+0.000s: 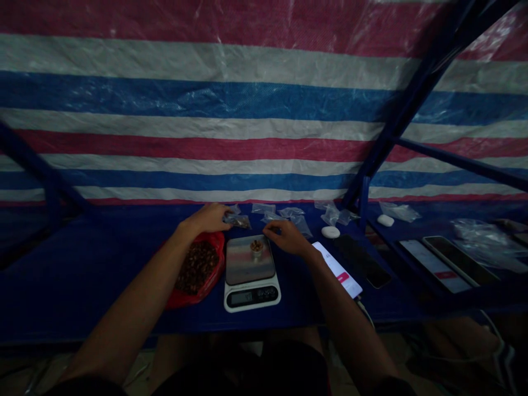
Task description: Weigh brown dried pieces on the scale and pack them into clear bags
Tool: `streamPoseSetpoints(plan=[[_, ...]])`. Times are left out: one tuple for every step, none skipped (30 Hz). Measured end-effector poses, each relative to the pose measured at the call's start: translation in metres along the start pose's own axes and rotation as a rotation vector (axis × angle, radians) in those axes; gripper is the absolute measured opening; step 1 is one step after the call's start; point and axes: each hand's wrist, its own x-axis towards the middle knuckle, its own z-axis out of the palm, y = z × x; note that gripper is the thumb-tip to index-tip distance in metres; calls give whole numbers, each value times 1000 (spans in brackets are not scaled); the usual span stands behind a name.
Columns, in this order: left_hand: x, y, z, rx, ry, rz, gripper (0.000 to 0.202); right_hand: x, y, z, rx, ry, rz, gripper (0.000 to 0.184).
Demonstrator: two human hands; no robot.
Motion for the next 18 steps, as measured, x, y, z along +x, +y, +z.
streamPoseSetpoints(plan=[[-1, -1, -4, -43, 43, 23, 41, 0, 0, -1, 3, -4, 6, 19], [-2, -2, -8, -79, 79, 45, 45, 0, 0, -1, 6, -8, 8, 19], [-3, -3, -11, -109, 119, 64, 47, -1, 0, -3, 11, -14, 7, 18], [-5, -4, -14, -140, 172, 73, 49, -1, 0, -4, 17, -17, 4, 18], [-7, -5, -16, -172, 223, 80, 51, -2, 0, -5, 22, -17, 0, 17], [-10, -5, -17, -209, 273, 81, 52, -3, 1, -7, 25, -13, -2, 18], [-13, -6, -16, -261, 327, 75, 54, -4, 1, -8, 26, -8, -1, 18], [-16, -6, -15, -334, 386, 61, 55, -4, 2, -8, 27, -4, 2, 18], [-19, -6, -13, -422, 447, 44, 57, -3, 3, -8, 30, -6, 8, 18], [-22, -6, -11, -515, 513, 24, 58, -1, 3, -8, 36, -16, 17, 18], [-25, -7, -8, -601, 584, 5, 58, 4, 3, -7, 40, -34, 28, 19], [-29, -7, -7, -672, 654, -11, 58, 10, 3, -6, 38, -60, 37, 18], [-31, -6, -6, -724, 721, -21, 57, 20, 2, -4, 27, -92, 37, 18], [-34, -6, -6, -760, 788, -24, 57, 32, 0, -1, 9, -132, 32, 19], [-36, -5, -6, -787, 855, -21, 57, 46, -3, 4, -20, -182, 8, 19], [-38, -4, -7, -808, 921, -11, 57, 61, -6, 9, -46, -242, -38, 20], [-39, -3, -8, -824, 986, 2, 56, 76, -11, 14, -66, -309, -75, 20], [-40, -1, -8, -837, 1046, 13, 54, 91, -15, 20, -89, -390, -114, 20]])
